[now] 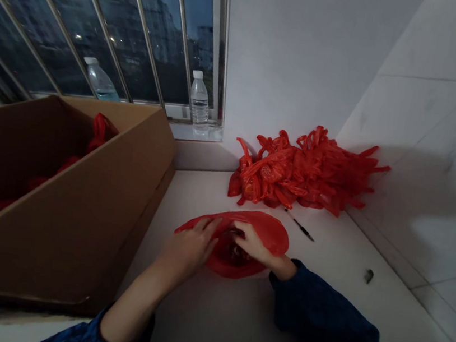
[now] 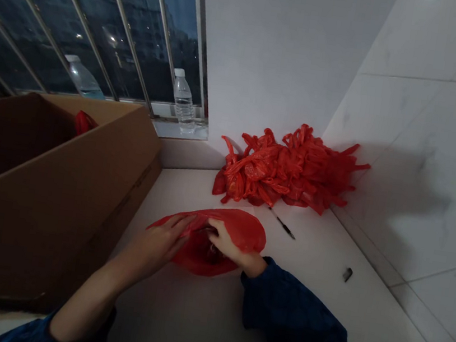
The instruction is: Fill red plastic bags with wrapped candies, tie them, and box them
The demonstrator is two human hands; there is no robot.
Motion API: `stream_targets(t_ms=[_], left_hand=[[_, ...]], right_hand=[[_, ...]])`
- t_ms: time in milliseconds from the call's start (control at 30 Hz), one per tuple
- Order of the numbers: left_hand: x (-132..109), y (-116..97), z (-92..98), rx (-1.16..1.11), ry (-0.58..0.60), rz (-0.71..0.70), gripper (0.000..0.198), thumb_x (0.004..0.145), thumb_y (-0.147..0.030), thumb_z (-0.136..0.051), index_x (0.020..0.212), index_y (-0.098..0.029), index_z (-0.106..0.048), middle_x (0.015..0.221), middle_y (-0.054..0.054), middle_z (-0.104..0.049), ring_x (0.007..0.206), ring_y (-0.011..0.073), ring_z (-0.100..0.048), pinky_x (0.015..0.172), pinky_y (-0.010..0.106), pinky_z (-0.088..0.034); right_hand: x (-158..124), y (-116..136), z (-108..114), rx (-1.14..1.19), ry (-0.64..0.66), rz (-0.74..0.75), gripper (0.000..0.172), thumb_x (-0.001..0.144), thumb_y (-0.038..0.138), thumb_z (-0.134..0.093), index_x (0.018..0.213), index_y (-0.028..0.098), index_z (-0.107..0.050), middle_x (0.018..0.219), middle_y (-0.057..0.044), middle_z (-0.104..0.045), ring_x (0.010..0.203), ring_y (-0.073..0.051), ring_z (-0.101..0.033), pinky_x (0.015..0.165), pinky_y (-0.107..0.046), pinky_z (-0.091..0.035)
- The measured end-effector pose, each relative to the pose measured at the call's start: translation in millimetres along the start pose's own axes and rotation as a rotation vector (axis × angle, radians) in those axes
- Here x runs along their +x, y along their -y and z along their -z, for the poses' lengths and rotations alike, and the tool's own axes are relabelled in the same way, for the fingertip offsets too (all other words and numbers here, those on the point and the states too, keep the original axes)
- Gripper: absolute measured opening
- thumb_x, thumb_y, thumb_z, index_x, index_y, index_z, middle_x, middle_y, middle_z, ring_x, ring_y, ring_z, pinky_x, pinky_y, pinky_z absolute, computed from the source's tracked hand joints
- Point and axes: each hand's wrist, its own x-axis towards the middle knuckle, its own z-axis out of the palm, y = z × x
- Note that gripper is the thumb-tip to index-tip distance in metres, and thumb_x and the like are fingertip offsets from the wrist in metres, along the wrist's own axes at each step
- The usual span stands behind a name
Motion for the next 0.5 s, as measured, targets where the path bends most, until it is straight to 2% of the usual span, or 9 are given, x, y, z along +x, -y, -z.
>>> stream_targets(t_ms=[100, 200, 267, 400, 500], left_hand=[[0.6, 0.0, 3.8, -0.063, -0.015, -0.023, 0.056, 0.099, -0.030, -0.042, 0.153, -0.021, -0.032, 0.129, 0.016, -0.064, 0.109, 0.0301, -0.067, 0.089, 0.042, -0.052], [2.0, 1.3, 4.1, -0.224, -0.049, -0.064, 0.071, 0.096, -0.033, -0.049, 0.158, -0.022, -0.016, 0.115, 0.013, -0.071, 0.093, 0.0260, -0.070, 0.080, 0.036, -0.052], [3.6, 3.3, 2.2, -0.350, -0.092, -0.103, 0.078, 0.093, -0.031, -0.052, 0.158, -0.023, -0.010, 0.106, 0.008, -0.072, 0.087, 0.0221, -0.069, 0.076, 0.031, -0.051], [7.0, 7.9, -1.7, -0.536, -0.194, -0.159, 0.074, 0.093, -0.025, -0.051, 0.157, -0.025, -0.013, 0.091, 0.001, -0.069, 0.078, 0.0164, -0.066, 0.072, 0.027, -0.049], [8.5, 9.9, -0.9, -0.687, -0.268, -0.163, 0.069, 0.094, -0.029, -0.052, 0.155, -0.024, -0.020, 0.089, 0.002, -0.068, 0.075, 0.0145, -0.065, 0.073, 0.027, -0.050]], right_hand=[[7.1, 21.5, 14.9, 0.149, -0.064, -0.029, 0.014, 0.096, 0.031, -0.048, 0.099, 0.023, -0.058, 0.098, -0.003, -0.064, 0.095, -0.018, -0.062, 0.086, -0.033, -0.053], [8.7, 42.1, 25.7, 0.434, -0.083, -0.161, 0.018, 0.093, 0.040, -0.056, 0.096, 0.023, -0.057, 0.093, -0.001, -0.062, 0.087, -0.017, -0.062, 0.072, -0.028, -0.055], [7.6, 51.6, 29.0, 0.571, -0.081, -0.242, 0.022, 0.090, 0.043, -0.061, 0.094, 0.022, -0.058, 0.091, -0.001, -0.062, 0.082, -0.016, -0.062, 0.066, -0.027, -0.056], [3.8, 62.5, 35.8, 0.653, -0.094, -0.289, 0.025, 0.087, 0.042, -0.065, 0.099, 0.022, -0.058, 0.096, -0.001, -0.061, 0.084, -0.015, -0.064, 0.069, -0.028, -0.058], [0.1, 70.6, 48.7, 0.649, -0.054, -0.265, 0.024, 0.089, 0.040, -0.063, 0.105, 0.023, -0.057, 0.100, -0.001, -0.064, 0.085, -0.015, -0.066, 0.075, -0.030, -0.058]])
